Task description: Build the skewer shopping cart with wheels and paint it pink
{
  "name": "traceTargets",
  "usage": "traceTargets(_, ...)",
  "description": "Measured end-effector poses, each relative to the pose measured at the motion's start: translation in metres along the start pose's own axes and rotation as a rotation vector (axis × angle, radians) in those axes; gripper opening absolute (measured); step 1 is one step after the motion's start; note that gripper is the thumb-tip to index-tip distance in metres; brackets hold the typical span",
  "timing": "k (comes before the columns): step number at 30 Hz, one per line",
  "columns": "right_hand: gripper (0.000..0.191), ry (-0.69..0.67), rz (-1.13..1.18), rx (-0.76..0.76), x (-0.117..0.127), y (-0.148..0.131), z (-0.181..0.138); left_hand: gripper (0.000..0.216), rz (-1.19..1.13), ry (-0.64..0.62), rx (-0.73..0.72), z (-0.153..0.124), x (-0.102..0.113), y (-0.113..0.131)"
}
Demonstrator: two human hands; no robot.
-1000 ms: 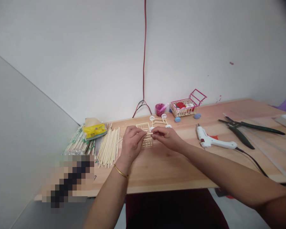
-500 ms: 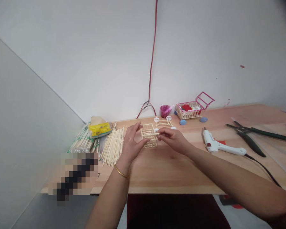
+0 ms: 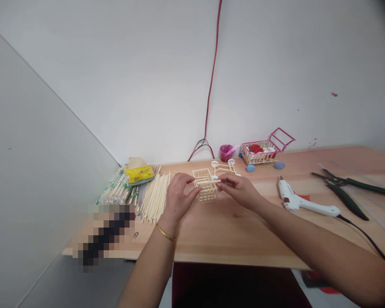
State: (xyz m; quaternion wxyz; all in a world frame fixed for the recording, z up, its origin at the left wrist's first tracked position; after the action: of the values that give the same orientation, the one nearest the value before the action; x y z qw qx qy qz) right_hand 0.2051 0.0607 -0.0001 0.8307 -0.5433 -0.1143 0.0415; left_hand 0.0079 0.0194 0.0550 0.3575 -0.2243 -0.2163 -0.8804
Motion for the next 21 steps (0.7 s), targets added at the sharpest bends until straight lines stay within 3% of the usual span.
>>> traceTargets(11, 0.027, -0.001, 0.048, -0.059, -0.001, 0.005, 0.000, 0.015, 0.187, 0.105, -0.050, -0.007, -0.001, 0.006)
traceTargets(21, 0.029, 0.001, 0.079, -0.074, -0.002, 0.008, 0.000, 0.009, 0.292, 0.110, -0.092, -0.009, -0.003, 0.012)
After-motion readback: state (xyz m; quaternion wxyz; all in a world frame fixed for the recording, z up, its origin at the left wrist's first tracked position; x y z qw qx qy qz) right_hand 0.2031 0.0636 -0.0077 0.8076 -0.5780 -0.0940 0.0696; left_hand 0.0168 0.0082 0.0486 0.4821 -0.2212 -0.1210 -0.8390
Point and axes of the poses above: each hand's wrist, its own z-axis towards the middle knuckle, its own x-axis out of the back of the hand, y = z × x, the point moved 6 cm from there along z, towards the middle knuckle, and after that the axes turned 9 degrees about z, right-handed, at the moved point
